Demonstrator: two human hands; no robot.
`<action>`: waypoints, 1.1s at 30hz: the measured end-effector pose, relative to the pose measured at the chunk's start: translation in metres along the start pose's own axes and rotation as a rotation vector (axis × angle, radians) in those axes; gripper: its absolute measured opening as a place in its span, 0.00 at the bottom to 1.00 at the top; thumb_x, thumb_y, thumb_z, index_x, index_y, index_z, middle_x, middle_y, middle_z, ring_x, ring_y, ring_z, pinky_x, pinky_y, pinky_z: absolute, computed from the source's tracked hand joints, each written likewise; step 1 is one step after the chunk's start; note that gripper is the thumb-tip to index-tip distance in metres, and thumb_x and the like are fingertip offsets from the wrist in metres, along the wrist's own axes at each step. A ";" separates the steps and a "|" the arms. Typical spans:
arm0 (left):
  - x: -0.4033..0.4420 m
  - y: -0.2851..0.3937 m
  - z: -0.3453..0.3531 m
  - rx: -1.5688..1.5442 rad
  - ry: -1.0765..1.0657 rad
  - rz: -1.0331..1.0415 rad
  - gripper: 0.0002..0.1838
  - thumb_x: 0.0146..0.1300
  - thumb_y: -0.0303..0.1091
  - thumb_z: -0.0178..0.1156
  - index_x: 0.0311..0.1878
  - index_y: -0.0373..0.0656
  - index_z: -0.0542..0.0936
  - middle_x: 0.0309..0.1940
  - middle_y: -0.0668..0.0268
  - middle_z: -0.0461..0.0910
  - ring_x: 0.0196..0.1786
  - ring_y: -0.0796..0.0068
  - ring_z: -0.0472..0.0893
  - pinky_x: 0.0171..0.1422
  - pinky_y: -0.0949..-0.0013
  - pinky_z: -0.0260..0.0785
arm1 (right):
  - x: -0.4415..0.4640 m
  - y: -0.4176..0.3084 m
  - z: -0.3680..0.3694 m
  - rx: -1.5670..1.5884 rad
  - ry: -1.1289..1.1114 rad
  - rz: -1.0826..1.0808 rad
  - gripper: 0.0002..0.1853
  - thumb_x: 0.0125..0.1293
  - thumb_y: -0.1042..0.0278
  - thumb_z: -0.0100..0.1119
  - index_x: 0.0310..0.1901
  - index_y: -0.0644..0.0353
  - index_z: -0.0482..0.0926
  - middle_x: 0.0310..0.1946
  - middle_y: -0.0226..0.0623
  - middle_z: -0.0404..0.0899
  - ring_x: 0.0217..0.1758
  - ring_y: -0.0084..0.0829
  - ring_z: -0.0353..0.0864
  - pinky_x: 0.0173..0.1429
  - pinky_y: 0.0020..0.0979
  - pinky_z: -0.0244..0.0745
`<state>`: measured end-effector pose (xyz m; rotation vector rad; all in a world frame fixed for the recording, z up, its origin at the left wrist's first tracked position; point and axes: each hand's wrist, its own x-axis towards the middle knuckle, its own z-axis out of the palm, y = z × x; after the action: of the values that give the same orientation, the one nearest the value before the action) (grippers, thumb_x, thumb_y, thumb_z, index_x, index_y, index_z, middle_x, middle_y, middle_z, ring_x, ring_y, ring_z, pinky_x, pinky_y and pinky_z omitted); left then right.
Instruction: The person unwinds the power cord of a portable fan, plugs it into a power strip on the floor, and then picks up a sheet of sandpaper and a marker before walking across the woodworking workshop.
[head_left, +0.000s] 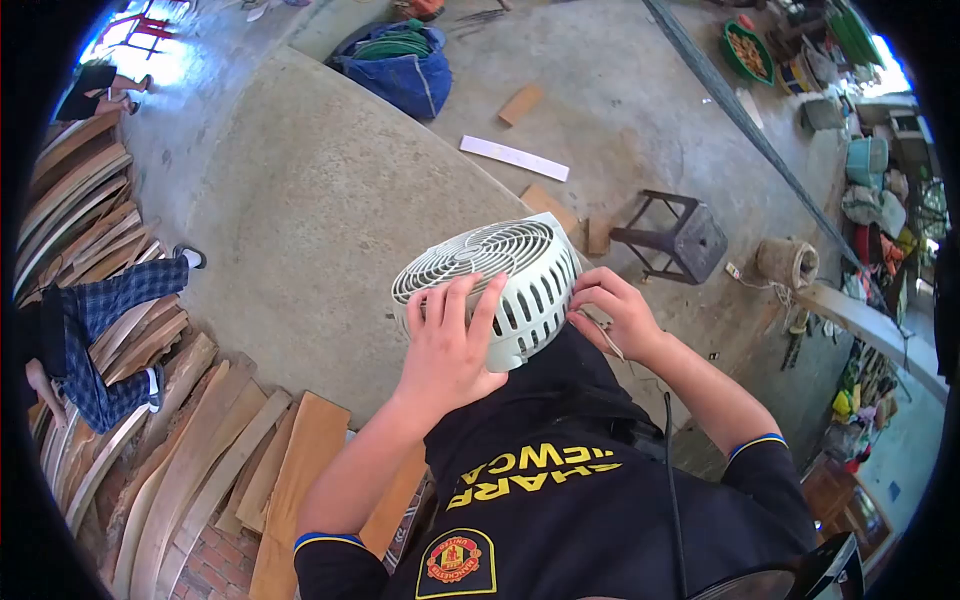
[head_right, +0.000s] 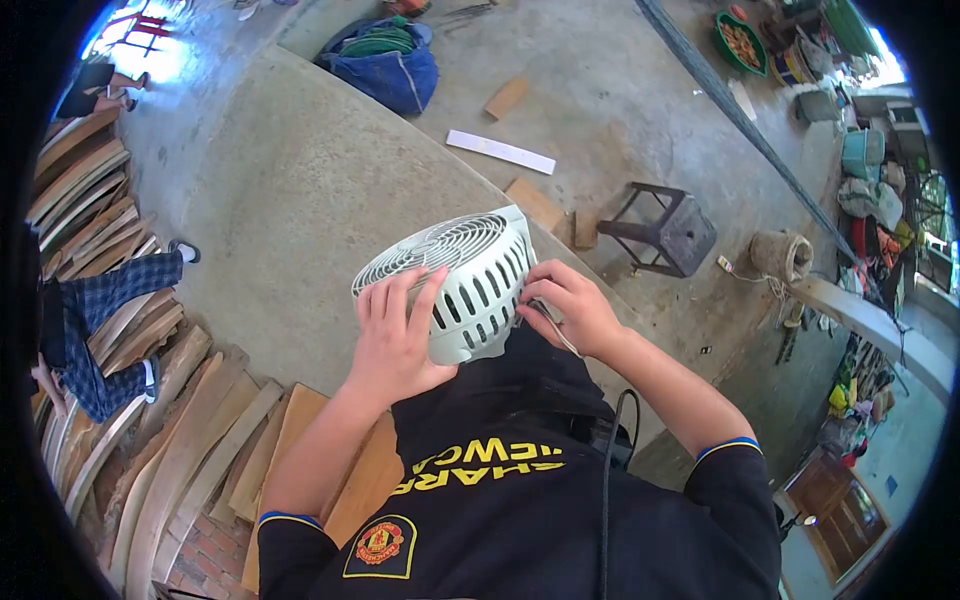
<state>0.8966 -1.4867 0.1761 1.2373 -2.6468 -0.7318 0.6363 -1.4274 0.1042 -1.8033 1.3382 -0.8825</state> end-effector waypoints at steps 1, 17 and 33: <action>0.008 -0.017 -0.011 -0.001 -0.005 -0.006 0.55 0.30 0.41 0.74 0.70 0.46 0.65 0.59 0.58 0.67 0.61 0.58 0.68 0.66 0.49 0.55 | 0.022 -0.002 0.004 0.018 -0.023 0.024 0.10 0.55 0.74 0.71 0.36 0.59 0.78 0.41 0.39 0.76 0.41 0.39 0.80 0.45 0.34 0.78; 0.114 -0.329 -0.269 -0.069 -0.152 0.097 0.55 0.35 0.45 0.76 0.71 0.49 0.63 0.61 0.56 0.65 0.63 0.57 0.66 0.66 0.44 0.52 | 0.406 -0.094 0.094 -0.086 -0.103 0.140 0.20 0.55 0.80 0.66 0.50 0.59 0.72 0.54 0.46 0.74 0.56 0.46 0.77 0.60 0.39 0.73; 0.274 -0.557 -0.515 -0.080 -0.093 0.022 0.57 0.30 0.45 0.77 0.70 0.47 0.64 0.60 0.57 0.66 0.63 0.57 0.67 0.66 0.45 0.53 | 0.780 -0.126 0.112 0.099 -0.082 0.081 0.20 0.55 0.82 0.66 0.48 0.56 0.73 0.55 0.43 0.74 0.59 0.44 0.76 0.62 0.38 0.72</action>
<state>1.2605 -2.1884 0.3366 1.1799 -2.6700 -0.9029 0.9709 -2.1396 0.2380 -1.6799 1.2845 -0.8089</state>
